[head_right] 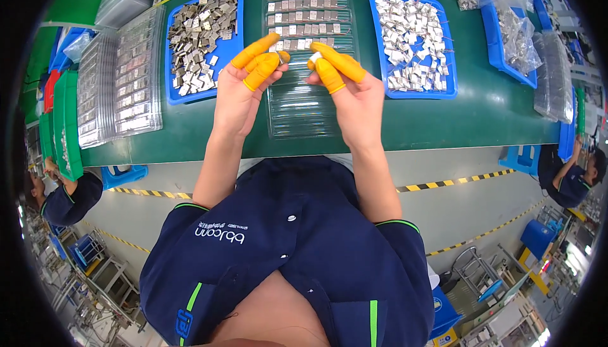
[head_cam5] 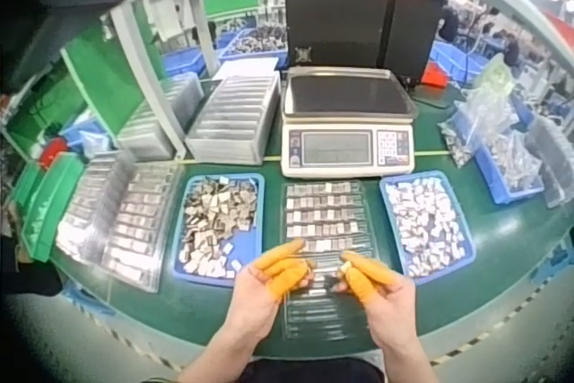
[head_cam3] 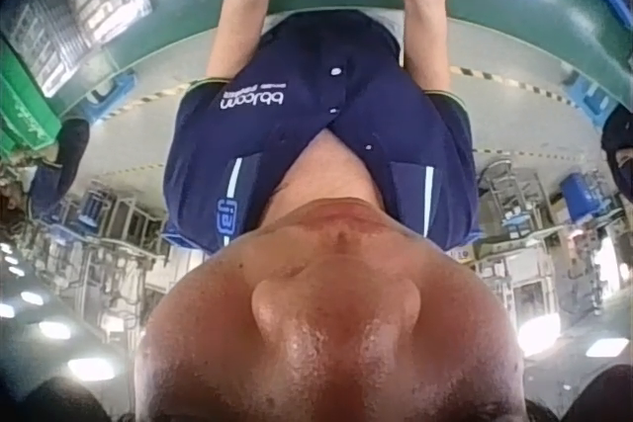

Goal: The person sorts small metal electronic components by hand, transferring them from blue trays into a clear plastic sorting tray.

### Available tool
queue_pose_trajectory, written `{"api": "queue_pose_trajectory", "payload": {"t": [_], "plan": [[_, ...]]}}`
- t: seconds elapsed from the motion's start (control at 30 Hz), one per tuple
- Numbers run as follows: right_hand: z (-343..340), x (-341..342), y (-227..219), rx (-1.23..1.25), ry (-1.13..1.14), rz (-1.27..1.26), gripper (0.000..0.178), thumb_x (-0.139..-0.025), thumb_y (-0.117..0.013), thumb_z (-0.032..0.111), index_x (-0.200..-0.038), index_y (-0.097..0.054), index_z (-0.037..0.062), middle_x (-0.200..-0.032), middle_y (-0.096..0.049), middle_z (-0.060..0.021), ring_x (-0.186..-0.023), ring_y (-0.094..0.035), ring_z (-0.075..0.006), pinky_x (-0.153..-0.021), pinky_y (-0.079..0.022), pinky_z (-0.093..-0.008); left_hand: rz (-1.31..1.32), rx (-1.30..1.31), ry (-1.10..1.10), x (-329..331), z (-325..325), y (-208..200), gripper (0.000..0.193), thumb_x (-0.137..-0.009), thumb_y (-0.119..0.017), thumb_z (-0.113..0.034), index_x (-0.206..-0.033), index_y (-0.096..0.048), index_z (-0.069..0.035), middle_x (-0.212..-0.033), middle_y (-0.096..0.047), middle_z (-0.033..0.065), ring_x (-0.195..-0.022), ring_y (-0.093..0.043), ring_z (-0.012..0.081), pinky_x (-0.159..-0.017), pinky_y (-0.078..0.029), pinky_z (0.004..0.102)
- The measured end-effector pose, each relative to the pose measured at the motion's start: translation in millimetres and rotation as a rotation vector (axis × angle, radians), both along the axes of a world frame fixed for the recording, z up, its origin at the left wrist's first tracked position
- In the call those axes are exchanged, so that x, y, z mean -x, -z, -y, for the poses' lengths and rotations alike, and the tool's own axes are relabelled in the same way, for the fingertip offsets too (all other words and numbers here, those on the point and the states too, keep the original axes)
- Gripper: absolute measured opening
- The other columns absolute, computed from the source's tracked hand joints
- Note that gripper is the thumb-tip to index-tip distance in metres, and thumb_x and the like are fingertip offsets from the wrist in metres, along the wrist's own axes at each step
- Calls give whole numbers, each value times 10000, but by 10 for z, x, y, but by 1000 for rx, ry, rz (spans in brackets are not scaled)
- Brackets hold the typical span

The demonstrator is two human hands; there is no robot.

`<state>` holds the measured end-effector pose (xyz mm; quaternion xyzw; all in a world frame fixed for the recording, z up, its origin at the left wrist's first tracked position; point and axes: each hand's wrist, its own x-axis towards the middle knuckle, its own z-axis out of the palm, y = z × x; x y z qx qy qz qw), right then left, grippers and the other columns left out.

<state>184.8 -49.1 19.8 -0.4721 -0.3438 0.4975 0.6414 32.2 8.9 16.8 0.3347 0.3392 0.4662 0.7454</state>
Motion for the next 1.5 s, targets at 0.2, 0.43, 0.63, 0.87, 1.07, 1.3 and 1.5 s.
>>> {"api": "queue_pose_trajectory", "payload": {"t": [0.2,0.43,0.63,0.87,1.07,1.3,1.5], "plan": [[-42,200,-30,-52,97,154,199,-783,-593,-67,-980,-596,-42,-999,-601,-87,-894,-582,-132,-808,-474,-252,1,106,26,14,40,-13,278,-807,-611,-28,-1076,-578,35,-990,-620,123,-839,-628,180,-744,-518,251],[-6,160,-16,-89,112,345,182,-772,-616,-47,-953,-618,-38,-933,-632,-89,-847,-608,-140,-770,-490,-248,10,137,44,42,63,37,265,-810,-612,-35,-1065,-586,34,-1012,-619,106,-859,-622,176,-766,-511,246],[34,173,-2,-74,105,517,200,-743,-650,-35,-940,-645,-1,-945,-646,-90,-822,-626,-145,-734,-501,-246,-36,75,12,12,87,61,270,-793,-626,-21,-1057,-596,27,-992,-629,105,-879,-611,159,-789,-498,258],[-11,64,-8,-67,-75,519,306,-697,-720,77,-991,-647,39,-828,-592,-36,-801,-549,-160,-780,-433,-266,-22,42,215,96,34,-57,489,-770,-647,-11,-1220,-458,10,-916,-644,113,-839,-615,136,-779,-487,246],[16,38,79,-258,-226,374,311,-698,-719,92,-997,-646,46,-888,-542,-34,-842,-495,-163,-777,-402,-265,149,145,393,124,44,-91,486,-776,-648,-32,-1219,-453,7,-900,-643,103,-799,-617,130,-743,-489,241],[-6,2,-75,-269,-60,769,303,-675,-722,97,-970,-660,77,-877,-553,-57,-843,-528,-206,-864,-392,-339,-293,-264,151,33,108,-77,389,-795,-643,-74,-1153,-514,4,-899,-630,69,-861,-592,138,-795,-459,248],[0,51,-126,-374,-26,1251,331,-654,-720,119,-978,-655,103,-863,-559,-38,-836,-545,-217,-975,-346,-446,-451,-402,224,196,187,67,153,-799,-645,-92,-904,-644,19,-854,-631,38,-812,-558,112,-778,-428,239]]}}
